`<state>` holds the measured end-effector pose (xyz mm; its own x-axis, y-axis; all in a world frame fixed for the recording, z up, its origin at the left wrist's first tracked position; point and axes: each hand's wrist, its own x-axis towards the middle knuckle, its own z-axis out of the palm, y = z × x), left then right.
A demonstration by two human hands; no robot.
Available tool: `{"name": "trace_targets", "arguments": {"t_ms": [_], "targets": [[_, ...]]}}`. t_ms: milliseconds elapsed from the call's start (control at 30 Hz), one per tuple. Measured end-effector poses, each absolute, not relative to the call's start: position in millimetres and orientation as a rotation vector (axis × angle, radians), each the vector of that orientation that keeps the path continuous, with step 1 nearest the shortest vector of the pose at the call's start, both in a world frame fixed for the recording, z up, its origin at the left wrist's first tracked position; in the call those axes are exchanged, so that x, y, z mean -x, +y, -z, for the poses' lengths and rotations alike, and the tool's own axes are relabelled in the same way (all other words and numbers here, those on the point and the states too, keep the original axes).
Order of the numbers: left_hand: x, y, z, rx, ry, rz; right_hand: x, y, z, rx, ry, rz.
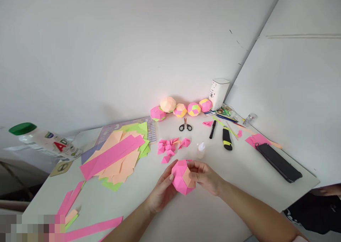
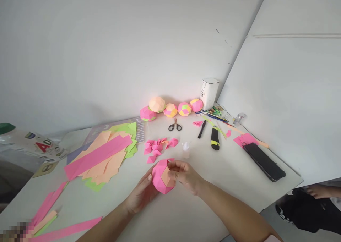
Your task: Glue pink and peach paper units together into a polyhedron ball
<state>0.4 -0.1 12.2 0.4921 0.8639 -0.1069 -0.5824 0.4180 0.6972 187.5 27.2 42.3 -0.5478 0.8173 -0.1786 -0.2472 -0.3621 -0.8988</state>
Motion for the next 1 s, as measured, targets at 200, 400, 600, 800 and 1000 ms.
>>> {"name": "trace_targets", "arguments": {"t_ms": [200,400,600,800,1000], "targets": [[1.3,-0.1,-11.7,-0.615,0.483,-0.909,-182.9,23.4,-43.1,0.755,-1.244,-1.996],[1.1,4.0,-5.6,-0.553,0.430,-0.909,-188.2,23.5,-48.0,0.709,-1.475,-1.928],[6.4,15.4,-7.3,-0.318,0.541,-1.122,-193.8,33.7,-29.0,0.981,-1.838,-1.082],[10.9,23.2,-12.8,-0.301,0.590,-1.292,-174.0,52.2,7.8,1.036,-2.090,-0.229],[11.2,23.9,-10.8,-0.382,0.462,-1.195,-140.5,93.5,12.6,1.257,-2.168,0.058]]}}
